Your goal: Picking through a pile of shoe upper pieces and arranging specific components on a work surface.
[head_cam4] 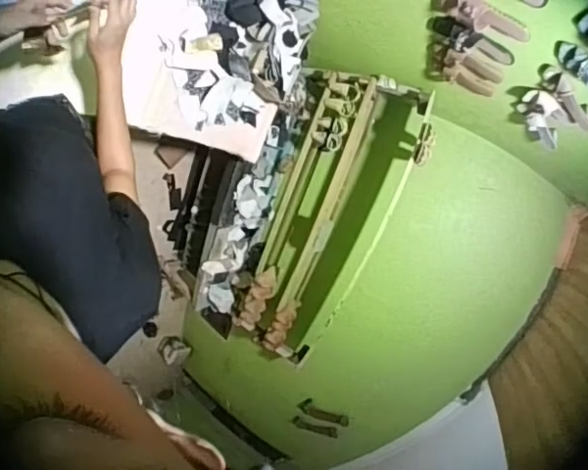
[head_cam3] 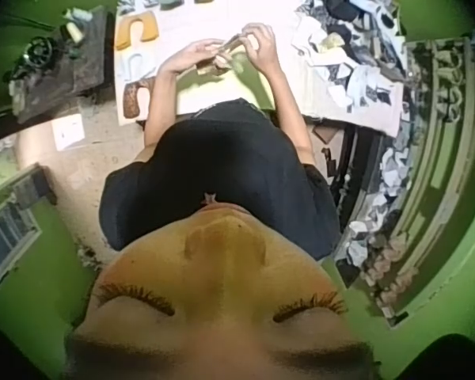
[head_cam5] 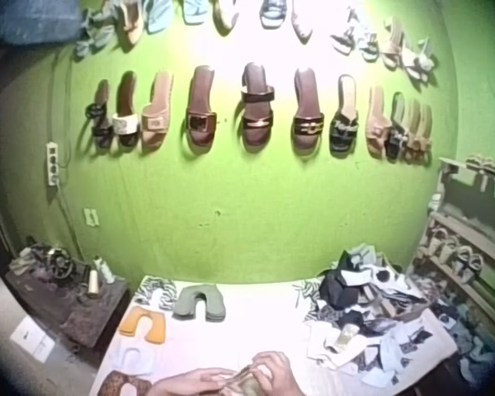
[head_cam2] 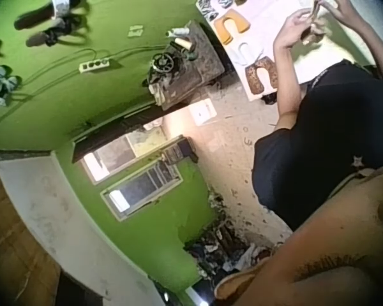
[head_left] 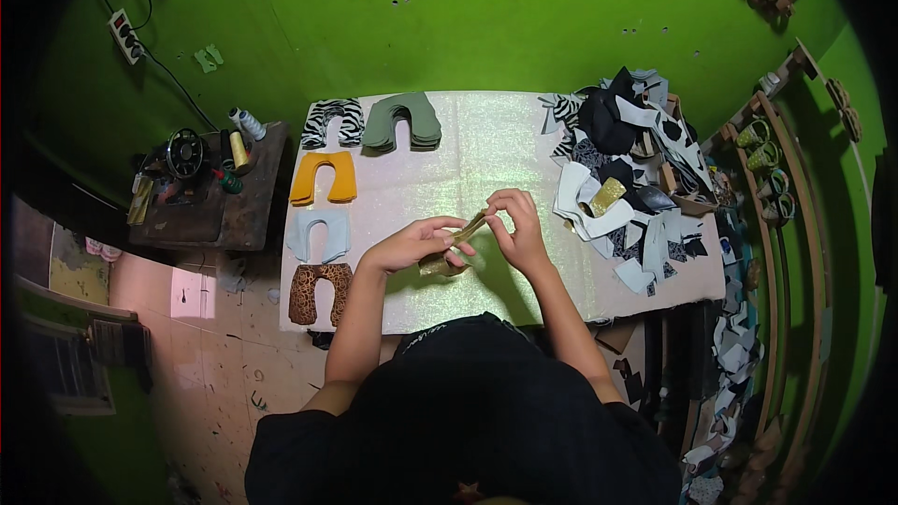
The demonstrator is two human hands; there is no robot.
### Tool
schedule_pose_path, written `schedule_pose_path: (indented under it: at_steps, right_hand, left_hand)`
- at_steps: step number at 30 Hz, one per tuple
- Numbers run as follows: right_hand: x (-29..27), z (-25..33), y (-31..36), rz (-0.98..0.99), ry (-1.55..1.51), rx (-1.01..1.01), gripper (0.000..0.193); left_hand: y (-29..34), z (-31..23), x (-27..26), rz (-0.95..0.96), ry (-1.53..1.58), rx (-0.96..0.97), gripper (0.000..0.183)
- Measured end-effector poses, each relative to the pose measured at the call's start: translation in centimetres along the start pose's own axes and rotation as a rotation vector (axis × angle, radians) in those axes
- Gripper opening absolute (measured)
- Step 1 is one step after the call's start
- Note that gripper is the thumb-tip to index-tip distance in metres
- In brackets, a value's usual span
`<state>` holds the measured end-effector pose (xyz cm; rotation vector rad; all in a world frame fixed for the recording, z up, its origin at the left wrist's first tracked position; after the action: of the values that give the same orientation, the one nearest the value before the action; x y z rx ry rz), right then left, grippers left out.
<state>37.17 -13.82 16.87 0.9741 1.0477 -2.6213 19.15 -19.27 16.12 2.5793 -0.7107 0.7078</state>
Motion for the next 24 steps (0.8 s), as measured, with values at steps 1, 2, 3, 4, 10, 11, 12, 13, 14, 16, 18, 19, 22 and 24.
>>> schedule_pose_path:
  at_steps: [1,2,3,4,10,11,12,13,14,16,18,19,22,24]
  right_hand:
    - [-0.1,0.1,-0.1,0.05,0.002,-0.023,0.011]
    - [-0.2,0.3,-0.2,0.101,0.004,-0.046,0.011]
    - [-0.4,0.6,-0.3,0.1,0.003,-0.047,0.011]
    - [-0.5,0.9,-0.4,0.107,0.036,-0.062,0.01]
    - [-1.0,2.1,-0.3,0.141,0.164,-0.126,0.012]
    - [-0.9,2.2,-0.3,0.158,0.181,-0.141,0.013]
    - [-0.9,2.3,-0.3,0.158,0.182,-0.139,0.013]
    - [-0.9,2.4,-0.4,0.165,0.181,-0.13,0.012]
    - [-0.8,2.3,-0.4,0.172,0.18,-0.12,0.012]
    - [-1.0,2.3,-0.5,0.174,0.197,-0.137,0.011]
    - [-0.9,2.2,-0.5,0.18,0.212,-0.152,0.01]
    - [-0.8,2.1,-0.5,0.193,0.205,-0.153,0.009]
    - [-0.3,1.8,-0.5,0.22,0.154,-0.126,0.01]
    - [0.3,1.5,-0.2,0.234,0.113,-0.097,0.012]
  left_hand:
    - [0.0,0.1,0.0,0.003,-0.007,-0.015,0.042]
    - [0.0,0.2,0.0,0.003,-0.007,-0.015,0.042]
    - [0.0,0.3,0.0,0.0,-0.011,-0.027,0.041]
    - [0.0,0.4,0.1,-0.003,-0.015,-0.039,0.04]
    - [-0.2,1.0,-0.3,-0.082,-0.037,-0.073,0.039]
    - [-0.1,1.0,-0.3,-0.083,-0.035,-0.073,0.039]
    - [-0.1,0.8,-0.1,-0.074,-0.038,-0.088,0.038]
    - [-0.1,0.8,0.0,-0.065,-0.039,-0.104,0.038]
    - [-0.2,0.8,-0.1,-0.065,-0.037,-0.105,0.038]
    - [-0.2,0.8,0.2,-0.016,-0.136,-0.124,0.036]
    - [-0.2,0.7,0.3,0.007,-0.167,-0.117,0.034]
    - [-0.2,0.7,0.4,0.03,-0.196,-0.112,0.032]
    - [-0.3,1.0,0.0,0.042,-0.189,-0.112,0.027]
    - [-0.2,0.8,0.1,0.028,-0.191,-0.126,0.025]
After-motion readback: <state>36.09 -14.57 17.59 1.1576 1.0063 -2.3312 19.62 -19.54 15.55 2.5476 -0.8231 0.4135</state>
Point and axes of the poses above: each hand's wrist, its own y-axis away from the middle knuckle, its own x-axis out of the palm, z = x × y, the point moved 3 cm from there along -y, towards the middle knuckle, and after that the axes turned 15 degrees about y, right-handed, at the moved point
